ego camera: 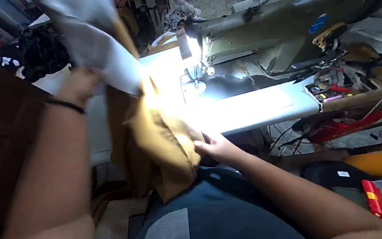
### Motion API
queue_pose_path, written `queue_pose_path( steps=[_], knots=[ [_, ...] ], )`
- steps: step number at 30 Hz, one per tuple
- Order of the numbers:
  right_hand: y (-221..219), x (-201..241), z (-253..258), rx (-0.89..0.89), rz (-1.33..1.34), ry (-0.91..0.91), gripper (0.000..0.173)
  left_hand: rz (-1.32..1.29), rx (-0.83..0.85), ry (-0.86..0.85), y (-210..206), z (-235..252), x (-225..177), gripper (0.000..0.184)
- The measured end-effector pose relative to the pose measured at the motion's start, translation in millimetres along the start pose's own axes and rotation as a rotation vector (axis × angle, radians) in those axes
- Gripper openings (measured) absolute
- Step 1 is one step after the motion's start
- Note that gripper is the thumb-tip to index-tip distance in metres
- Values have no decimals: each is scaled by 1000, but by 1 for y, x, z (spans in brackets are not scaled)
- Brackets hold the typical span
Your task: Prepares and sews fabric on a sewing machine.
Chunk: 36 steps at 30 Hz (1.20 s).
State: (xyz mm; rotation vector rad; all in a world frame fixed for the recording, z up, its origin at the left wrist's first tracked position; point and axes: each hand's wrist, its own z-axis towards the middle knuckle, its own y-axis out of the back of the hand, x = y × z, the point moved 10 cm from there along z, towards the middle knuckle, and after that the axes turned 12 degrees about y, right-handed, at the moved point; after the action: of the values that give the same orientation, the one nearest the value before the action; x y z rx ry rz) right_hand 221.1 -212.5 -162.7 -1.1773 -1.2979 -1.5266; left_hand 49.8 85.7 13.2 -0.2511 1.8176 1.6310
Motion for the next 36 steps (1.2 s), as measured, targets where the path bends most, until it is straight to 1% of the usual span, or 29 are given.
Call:
queue_pose_path(
  steps=[1,2,3,4,5,6,9,11,13,14,16,17,18,19,20,21,22,23,24,25,26,27,28,29,31,32,33,34,36],
  knots=[
    [-3,-23,-11,64,-17,-30,47,63,93,-39,-47,7,2,55],
    [-5,-42,-23,125,-31,-57,47,154,146,-91,-95,2,7,58],
    [-8,-57,-35,185,-53,-91,45,296,153,-125,-137,-9,19,59],
    [-8,-68,-44,236,-84,-122,40,416,199,-61,-169,-27,33,60],
    [-8,-73,-48,275,-116,-136,35,514,226,-7,-191,-41,44,62],
    [-7,-71,-47,307,-147,-126,34,571,193,22,-197,-49,45,62],
    [-15,-49,-26,358,-209,47,35,618,181,62,-197,-50,42,62],
    [-39,-32,-11,454,-153,187,35,606,178,68,-197,-49,42,62],
    [-71,-21,-2,587,-76,271,35,579,149,52,-195,-50,41,59],
    [-85,-20,1,636,-57,267,37,569,140,47,-195,-52,41,59],
    [-97,-14,6,665,-12,216,39,562,172,66,-191,-54,43,61],
    [-94,-6,7,648,27,198,38,559,188,71,-184,-56,41,63],
    [-85,6,10,606,80,200,35,546,154,32,-172,-60,32,62],
    [-74,18,13,540,136,220,30,536,81,-61,-156,-68,14,57],
    [-62,29,18,461,183,243,22,516,0,-205,-141,-80,-11,47],
    [-54,38,21,394,200,254,18,481,-49,-396,-132,-97,-40,35],
    [-51,46,24,352,182,263,23,435,-22,-597,-132,-115,-65,30],
    [-48,55,26,333,126,283,29,388,95,-779,-140,-132,-86,31],
    [-46,67,27,319,45,334,32,386,264,-900,-155,-144,-100,31],
    [-41,78,24,308,-48,394,31,456,460,-894,-174,-147,-104,28],
    [-34,87,20,307,-144,418,28,593,613,-777,-190,-141,-98,25],
    [-21,91,15,284,-219,430,24,701,688,-639,-196,-129,-89,24],
    [-3,90,11,232,-283,436,18,745,684,-541,-195,-112,-80,27],
    [18,83,5,170,-333,441,14,709,633,-501,-189,-95,-72,31],
    [59,55,-11,79,-335,367,12,544,563,-532,-167,-73,-59,40],
    [72,36,-22,73,-285,307,12,479,551,-544,-156,-66,-53,43],
    [78,18,-33,106,-240,264,12,435,555,-538,-145,-62,-46,41],
    [78,4,-43,168,-241,234,15,411,574,-526,-135,-59,-39,35],
    [66,-9,-53,322,-323,191,27,450,641,-425,-117,-50,-30,20]
  ],
)
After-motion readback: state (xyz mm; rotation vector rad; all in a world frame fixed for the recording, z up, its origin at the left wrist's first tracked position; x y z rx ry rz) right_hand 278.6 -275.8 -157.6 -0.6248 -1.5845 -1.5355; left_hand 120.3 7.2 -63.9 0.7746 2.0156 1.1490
